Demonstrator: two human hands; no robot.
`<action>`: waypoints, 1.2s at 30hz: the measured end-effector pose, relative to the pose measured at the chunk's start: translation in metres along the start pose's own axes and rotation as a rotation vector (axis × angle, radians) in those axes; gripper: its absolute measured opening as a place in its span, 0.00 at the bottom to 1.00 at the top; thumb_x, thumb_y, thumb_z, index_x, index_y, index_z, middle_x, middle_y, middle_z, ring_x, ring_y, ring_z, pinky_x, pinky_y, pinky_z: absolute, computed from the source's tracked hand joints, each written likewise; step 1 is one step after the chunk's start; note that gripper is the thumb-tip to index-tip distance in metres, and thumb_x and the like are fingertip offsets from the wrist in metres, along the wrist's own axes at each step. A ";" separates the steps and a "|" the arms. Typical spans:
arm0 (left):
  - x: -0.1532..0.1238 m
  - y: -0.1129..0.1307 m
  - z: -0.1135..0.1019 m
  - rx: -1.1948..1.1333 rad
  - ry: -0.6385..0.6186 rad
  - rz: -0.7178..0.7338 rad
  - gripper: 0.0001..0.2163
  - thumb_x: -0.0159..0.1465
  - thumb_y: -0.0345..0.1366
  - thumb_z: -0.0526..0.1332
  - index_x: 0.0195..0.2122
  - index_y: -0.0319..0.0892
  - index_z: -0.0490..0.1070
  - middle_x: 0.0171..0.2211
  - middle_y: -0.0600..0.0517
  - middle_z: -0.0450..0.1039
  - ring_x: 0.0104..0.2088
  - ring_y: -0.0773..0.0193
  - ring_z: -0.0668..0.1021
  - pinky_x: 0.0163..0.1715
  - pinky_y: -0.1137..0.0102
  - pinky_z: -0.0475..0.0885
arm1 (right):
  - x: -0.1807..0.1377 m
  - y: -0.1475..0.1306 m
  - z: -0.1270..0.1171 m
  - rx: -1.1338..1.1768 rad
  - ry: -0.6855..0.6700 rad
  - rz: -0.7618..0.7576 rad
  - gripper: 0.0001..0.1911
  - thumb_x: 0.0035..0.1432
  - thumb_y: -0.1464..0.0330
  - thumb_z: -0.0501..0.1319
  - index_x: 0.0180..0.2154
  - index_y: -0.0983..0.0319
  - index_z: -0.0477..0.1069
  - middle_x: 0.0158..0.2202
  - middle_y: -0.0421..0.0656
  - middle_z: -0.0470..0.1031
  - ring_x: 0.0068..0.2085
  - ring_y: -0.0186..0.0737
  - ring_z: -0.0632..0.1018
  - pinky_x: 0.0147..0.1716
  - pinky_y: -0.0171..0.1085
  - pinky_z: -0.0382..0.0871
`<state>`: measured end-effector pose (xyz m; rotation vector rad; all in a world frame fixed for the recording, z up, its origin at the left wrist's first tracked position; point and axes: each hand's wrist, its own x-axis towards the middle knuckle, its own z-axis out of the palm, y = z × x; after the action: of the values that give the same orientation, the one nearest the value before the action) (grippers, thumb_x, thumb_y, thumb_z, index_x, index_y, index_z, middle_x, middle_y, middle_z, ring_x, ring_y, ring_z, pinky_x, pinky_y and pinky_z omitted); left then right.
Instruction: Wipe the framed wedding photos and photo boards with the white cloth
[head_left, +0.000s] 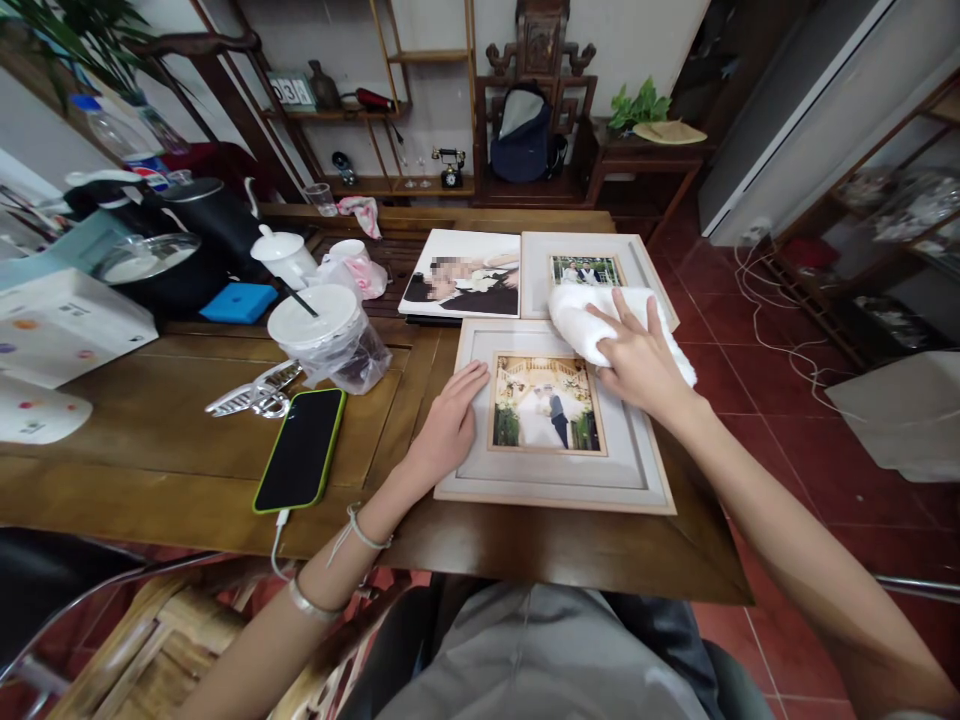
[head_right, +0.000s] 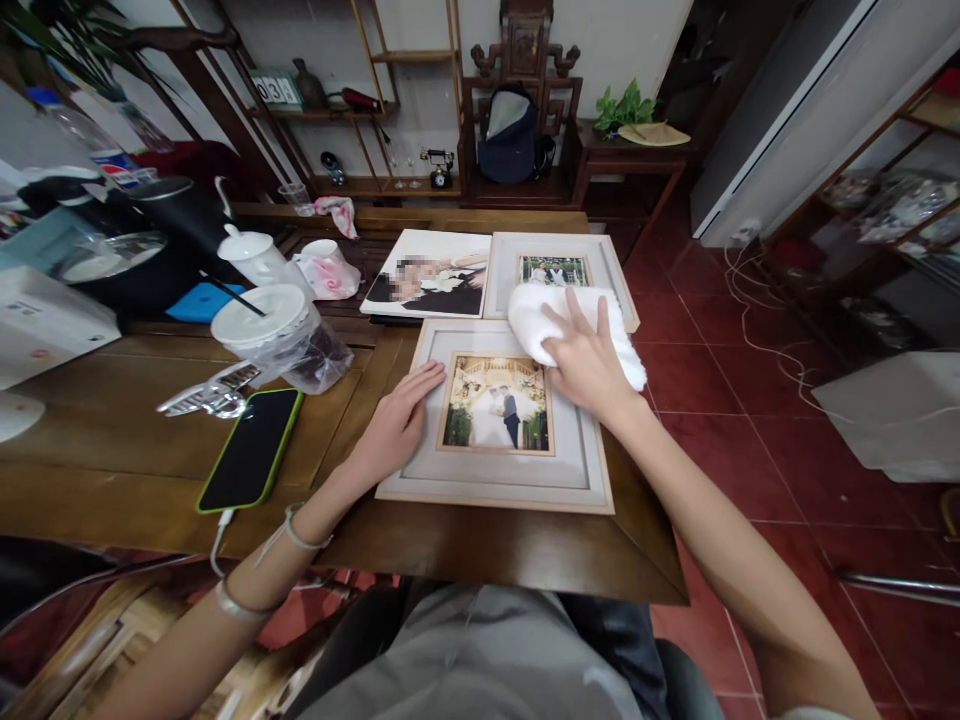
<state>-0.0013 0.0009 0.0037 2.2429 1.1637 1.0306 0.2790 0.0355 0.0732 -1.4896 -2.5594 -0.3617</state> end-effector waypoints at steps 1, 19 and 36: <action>0.000 0.000 0.000 0.006 0.009 -0.002 0.26 0.61 0.19 0.48 0.59 0.41 0.66 0.60 0.44 0.65 0.64 0.57 0.64 0.64 0.50 0.59 | 0.003 0.001 0.004 -0.001 -0.008 -0.013 0.11 0.46 0.78 0.56 0.31 0.65 0.76 0.61 0.52 0.65 0.65 0.66 0.55 0.59 0.71 0.47; -0.001 0.003 0.001 0.056 0.022 -0.030 0.24 0.62 0.19 0.48 0.57 0.38 0.66 0.59 0.42 0.67 0.64 0.57 0.64 0.63 0.52 0.60 | -0.121 -0.101 -0.059 0.355 -0.083 -0.227 0.12 0.34 0.78 0.59 0.21 0.54 0.71 0.62 0.37 0.64 0.62 0.57 0.64 0.63 0.52 0.59; 0.000 0.004 -0.003 0.021 -0.040 -0.023 0.25 0.62 0.20 0.47 0.60 0.37 0.63 0.62 0.41 0.63 0.65 0.57 0.61 0.65 0.52 0.57 | -0.009 -0.001 0.000 0.090 -0.021 0.012 0.11 0.44 0.82 0.56 0.26 0.66 0.75 0.66 0.51 0.56 0.66 0.66 0.50 0.61 0.69 0.46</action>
<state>-0.0015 -0.0015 0.0077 2.2506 1.1859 0.9642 0.2822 0.0275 0.0710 -1.4838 -2.5453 -0.2279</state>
